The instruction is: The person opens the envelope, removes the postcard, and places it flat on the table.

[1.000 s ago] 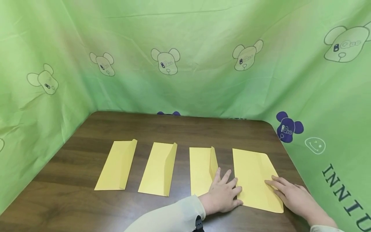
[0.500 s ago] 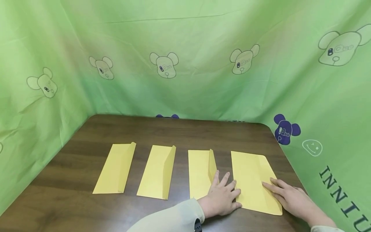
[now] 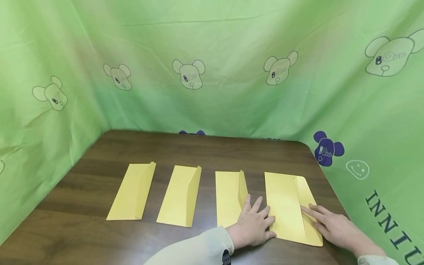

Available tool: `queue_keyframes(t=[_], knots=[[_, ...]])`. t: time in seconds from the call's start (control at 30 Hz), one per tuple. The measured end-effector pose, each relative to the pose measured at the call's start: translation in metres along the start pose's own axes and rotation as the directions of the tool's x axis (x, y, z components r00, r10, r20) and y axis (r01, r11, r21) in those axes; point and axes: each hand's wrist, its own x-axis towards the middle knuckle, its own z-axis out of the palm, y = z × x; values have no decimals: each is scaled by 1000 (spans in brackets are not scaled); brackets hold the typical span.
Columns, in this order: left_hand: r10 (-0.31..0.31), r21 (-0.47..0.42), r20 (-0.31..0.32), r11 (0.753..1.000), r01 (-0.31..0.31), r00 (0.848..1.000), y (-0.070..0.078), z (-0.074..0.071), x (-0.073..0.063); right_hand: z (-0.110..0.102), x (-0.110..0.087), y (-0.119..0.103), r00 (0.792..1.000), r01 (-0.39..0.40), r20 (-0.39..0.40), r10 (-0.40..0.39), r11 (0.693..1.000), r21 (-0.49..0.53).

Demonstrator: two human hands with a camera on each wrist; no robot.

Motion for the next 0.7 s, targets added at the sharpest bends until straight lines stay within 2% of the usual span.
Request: queue_keyframes(t=[0.37,0.7], knots=[[-7,6,-2,1000,7,1000,0,-1,-1,-2,4,-1,994,-33,102,37,999,-40],[-9,25,-3,1000,9,1000,4,0,-1,-5,7,-9,972,-139,189,138,990,-9]])
